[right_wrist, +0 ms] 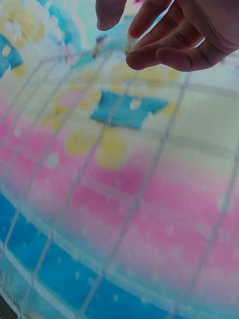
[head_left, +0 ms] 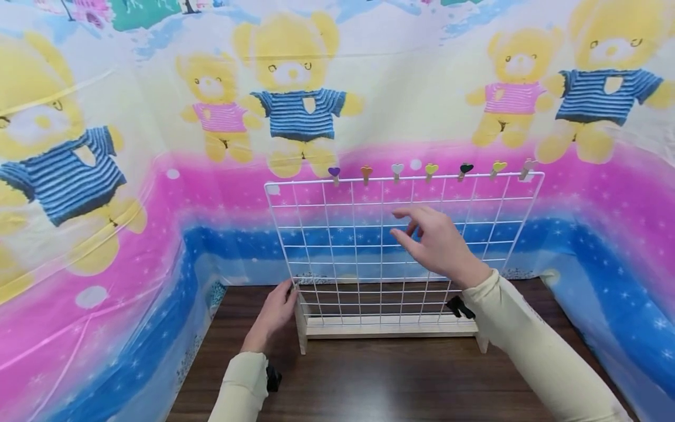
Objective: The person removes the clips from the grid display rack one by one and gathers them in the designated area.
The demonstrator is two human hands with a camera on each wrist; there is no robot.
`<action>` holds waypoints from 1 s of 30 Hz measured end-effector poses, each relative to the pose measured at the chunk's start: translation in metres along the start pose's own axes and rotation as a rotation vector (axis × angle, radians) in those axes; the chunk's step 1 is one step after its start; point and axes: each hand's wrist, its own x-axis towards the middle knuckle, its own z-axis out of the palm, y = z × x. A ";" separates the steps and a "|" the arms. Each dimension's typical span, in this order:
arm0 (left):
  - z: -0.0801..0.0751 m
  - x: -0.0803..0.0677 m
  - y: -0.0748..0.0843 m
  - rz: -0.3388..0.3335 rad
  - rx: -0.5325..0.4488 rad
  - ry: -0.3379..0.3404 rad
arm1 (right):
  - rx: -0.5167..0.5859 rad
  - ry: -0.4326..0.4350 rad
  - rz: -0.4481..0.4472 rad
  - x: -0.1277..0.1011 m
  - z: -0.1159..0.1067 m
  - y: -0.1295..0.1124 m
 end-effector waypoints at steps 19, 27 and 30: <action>0.001 -0.003 -0.011 -0.043 -0.099 -0.014 | 0.128 -0.108 0.143 0.095 -0.022 -0.049; 0.001 -0.003 -0.011 -0.062 -0.128 -0.024 | 0.173 -0.295 0.313 0.118 -0.011 -0.059; 0.001 -0.003 -0.012 -0.053 -0.127 -0.024 | 0.171 -0.341 0.358 0.124 -0.006 -0.061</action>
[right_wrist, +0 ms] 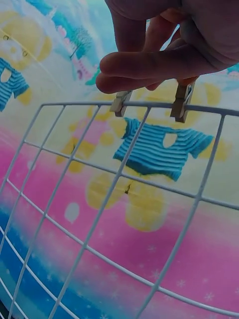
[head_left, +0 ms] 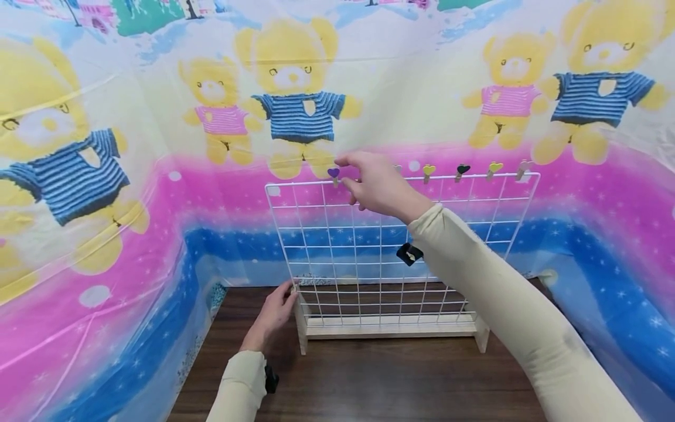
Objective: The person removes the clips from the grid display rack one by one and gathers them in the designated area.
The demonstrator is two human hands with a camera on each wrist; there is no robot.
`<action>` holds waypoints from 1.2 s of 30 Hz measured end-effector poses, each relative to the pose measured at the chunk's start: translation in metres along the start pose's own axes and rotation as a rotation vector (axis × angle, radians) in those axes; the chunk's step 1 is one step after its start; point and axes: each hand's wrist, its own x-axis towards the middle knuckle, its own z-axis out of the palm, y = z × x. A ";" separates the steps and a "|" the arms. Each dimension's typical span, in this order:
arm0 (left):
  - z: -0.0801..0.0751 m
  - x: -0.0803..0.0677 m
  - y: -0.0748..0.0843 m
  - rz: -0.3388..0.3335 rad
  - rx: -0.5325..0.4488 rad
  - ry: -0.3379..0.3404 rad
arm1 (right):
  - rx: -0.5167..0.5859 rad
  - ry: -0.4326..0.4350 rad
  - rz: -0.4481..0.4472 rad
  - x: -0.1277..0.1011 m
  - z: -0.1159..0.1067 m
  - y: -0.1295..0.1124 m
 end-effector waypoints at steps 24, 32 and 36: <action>-0.001 0.001 0.001 -0.007 -0.032 0.003 | 0.206 0.080 0.019 0.016 0.016 0.004; 0.000 0.001 0.001 -0.027 -0.033 0.003 | 0.177 0.126 -0.021 0.014 0.018 0.006; 0.002 0.000 0.000 -0.036 -0.024 0.001 | 0.169 0.161 -0.036 0.013 0.020 0.009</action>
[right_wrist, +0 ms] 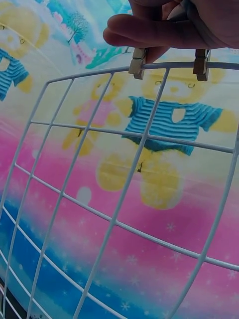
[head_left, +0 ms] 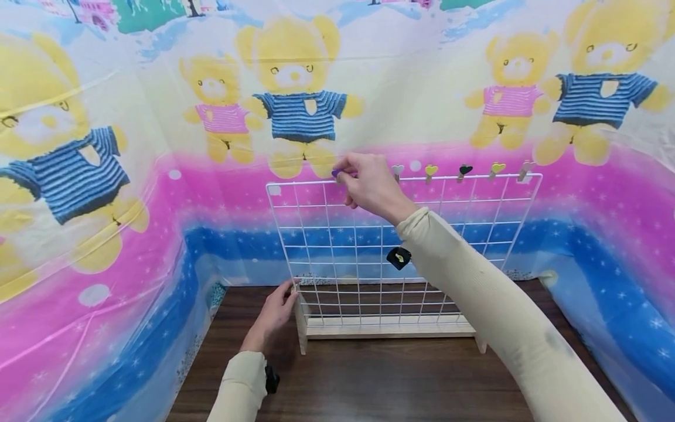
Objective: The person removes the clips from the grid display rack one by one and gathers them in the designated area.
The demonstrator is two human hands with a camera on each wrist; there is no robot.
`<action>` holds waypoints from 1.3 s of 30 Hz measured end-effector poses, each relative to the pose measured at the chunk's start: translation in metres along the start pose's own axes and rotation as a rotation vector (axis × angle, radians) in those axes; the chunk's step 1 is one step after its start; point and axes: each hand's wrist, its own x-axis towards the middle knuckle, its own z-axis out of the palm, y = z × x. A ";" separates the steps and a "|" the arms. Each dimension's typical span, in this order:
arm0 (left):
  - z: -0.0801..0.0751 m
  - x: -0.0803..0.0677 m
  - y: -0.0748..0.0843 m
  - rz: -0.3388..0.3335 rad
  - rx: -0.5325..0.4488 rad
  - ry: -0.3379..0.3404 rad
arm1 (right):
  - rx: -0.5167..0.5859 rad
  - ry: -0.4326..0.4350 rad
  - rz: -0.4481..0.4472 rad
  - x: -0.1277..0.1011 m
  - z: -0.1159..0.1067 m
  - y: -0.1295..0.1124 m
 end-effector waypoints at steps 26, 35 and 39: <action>-0.001 -0.001 0.002 0.028 -0.016 -0.003 | 0.063 -0.067 0.005 -0.050 -0.007 0.007; -0.001 0.001 -0.001 0.012 -0.015 -0.019 | 0.108 -0.129 -0.002 -0.078 0.007 0.039; -0.002 0.000 0.000 0.007 -0.012 -0.028 | 0.088 -0.139 -0.018 -0.093 0.017 0.051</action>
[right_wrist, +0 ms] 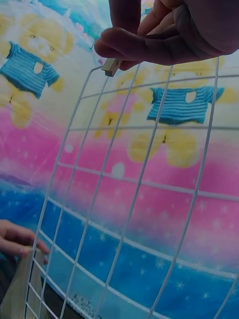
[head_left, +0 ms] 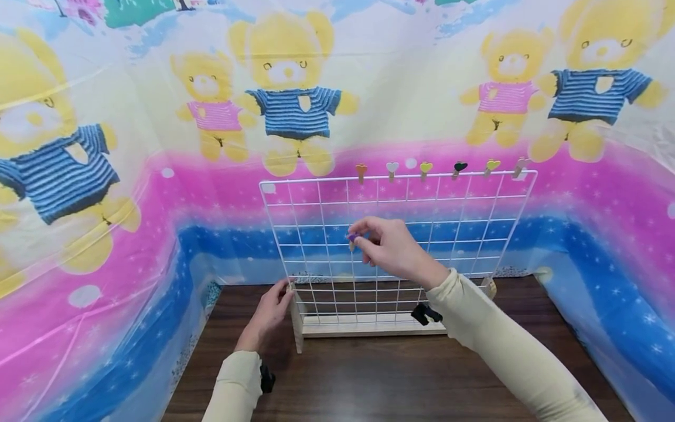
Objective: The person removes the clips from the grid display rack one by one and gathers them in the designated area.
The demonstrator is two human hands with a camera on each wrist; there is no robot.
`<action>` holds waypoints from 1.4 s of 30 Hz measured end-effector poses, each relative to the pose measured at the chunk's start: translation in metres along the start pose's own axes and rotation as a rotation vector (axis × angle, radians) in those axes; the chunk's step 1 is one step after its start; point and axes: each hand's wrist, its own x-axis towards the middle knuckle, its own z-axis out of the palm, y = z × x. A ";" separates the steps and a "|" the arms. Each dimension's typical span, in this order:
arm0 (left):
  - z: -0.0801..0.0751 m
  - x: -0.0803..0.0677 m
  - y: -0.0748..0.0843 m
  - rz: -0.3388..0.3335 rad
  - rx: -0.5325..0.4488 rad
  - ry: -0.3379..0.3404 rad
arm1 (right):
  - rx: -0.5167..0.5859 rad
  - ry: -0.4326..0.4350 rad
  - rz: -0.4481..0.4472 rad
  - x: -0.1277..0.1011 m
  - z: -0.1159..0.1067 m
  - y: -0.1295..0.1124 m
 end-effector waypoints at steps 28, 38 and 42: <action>0.002 0.000 -0.002 -0.038 -0.023 -0.014 | 0.023 -0.117 0.086 -0.081 0.118 0.116; 0.002 0.000 -0.004 -0.028 -0.015 -0.003 | 0.050 -0.176 0.161 -0.105 0.159 0.155; 0.002 -0.001 -0.003 -0.026 -0.014 0.000 | 0.073 -0.193 0.214 -0.113 0.171 0.165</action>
